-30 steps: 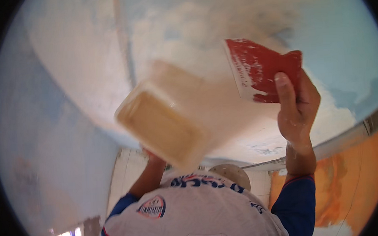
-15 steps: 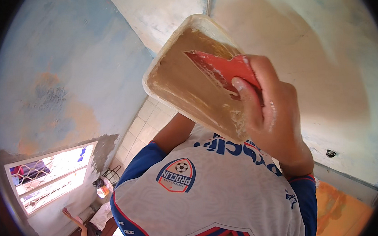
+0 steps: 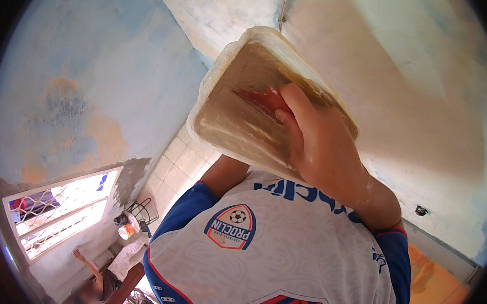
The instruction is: The person applies putty to a wall using a plastic spreader. The person repeatedly dips the spreader into a container of white putty and smooths it across the upper wall and ceiling joints.
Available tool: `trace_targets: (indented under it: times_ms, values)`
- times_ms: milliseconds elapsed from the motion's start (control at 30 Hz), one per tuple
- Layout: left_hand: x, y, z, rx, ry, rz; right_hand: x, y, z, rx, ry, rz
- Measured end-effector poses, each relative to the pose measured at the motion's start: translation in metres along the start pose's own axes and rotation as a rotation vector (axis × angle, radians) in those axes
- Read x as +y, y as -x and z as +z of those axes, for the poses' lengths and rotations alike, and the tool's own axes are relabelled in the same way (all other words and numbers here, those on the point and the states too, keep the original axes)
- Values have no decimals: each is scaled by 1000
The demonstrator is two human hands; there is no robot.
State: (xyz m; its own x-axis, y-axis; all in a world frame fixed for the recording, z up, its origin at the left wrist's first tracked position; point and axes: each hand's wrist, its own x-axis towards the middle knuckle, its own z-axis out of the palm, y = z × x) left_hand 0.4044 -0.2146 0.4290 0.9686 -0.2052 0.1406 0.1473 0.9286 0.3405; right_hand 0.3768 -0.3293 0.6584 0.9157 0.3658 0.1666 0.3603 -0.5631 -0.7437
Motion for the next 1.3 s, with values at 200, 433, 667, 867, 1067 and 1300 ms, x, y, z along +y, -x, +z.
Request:
trace_targets:
  times_ms: [200,433,667,867,1067,1300]
  values:
    - [1,3,-4,11,-15,25,3,1,7,-20,-36,47]
    - [-1,0,-9,24,-36,29,3,10,3,20,-119,35]
    - [2,-7,-8,43,-59,45,11,14,-10,61,-216,0]
    - [-2,-17,-4,61,-71,80,17,17,-36,16,-380,118]
    - [-9,-11,4,132,-114,108,31,17,-78,218,-792,218]
    - [-5,-18,53,101,-180,36,43,22,-88,459,-1158,213]
